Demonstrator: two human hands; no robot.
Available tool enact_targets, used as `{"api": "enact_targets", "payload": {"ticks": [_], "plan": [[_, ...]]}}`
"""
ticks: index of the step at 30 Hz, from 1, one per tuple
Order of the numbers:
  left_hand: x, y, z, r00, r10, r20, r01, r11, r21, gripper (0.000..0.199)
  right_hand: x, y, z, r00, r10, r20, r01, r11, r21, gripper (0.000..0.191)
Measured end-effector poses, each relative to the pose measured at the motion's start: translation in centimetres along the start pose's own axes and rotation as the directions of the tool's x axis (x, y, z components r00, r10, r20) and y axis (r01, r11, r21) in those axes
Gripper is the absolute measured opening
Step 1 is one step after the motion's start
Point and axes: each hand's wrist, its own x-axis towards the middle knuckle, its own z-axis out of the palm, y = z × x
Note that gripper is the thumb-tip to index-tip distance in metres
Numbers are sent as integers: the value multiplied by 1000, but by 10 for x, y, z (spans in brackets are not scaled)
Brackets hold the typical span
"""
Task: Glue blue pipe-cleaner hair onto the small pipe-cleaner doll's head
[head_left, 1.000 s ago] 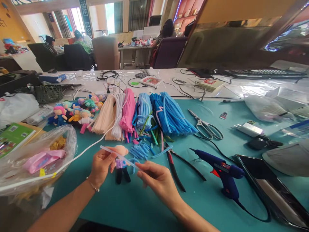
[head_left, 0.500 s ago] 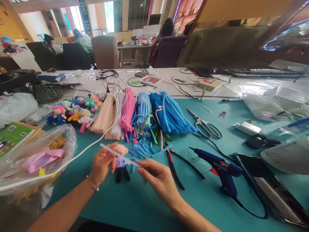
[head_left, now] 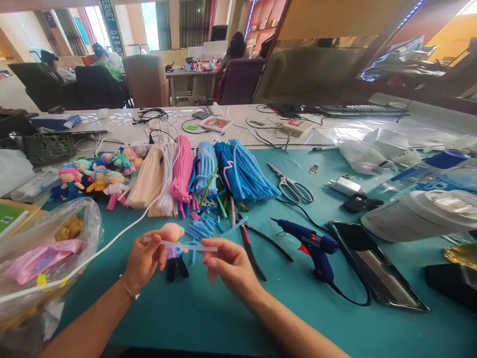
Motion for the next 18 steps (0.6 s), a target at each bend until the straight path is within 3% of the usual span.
{"api": "enact_targets", "payload": {"ticks": [5, 13, 18], "plan": [[-2, -2, 0, 995, -13, 99, 13, 1000, 1, 38, 2, 4, 2, 989, 35, 141, -42, 998, 50, 43], [-7, 2, -1, 996, 18, 93, -30, 992, 123, 27, 3, 10, -3, 994, -71, 80, 66, 996, 65, 32], [-10, 0, -2, 996, 2, 85, -23, 971, 238, 32, 0, 4, 2, 986, -85, 146, 82, 996, 28, 42]]}}
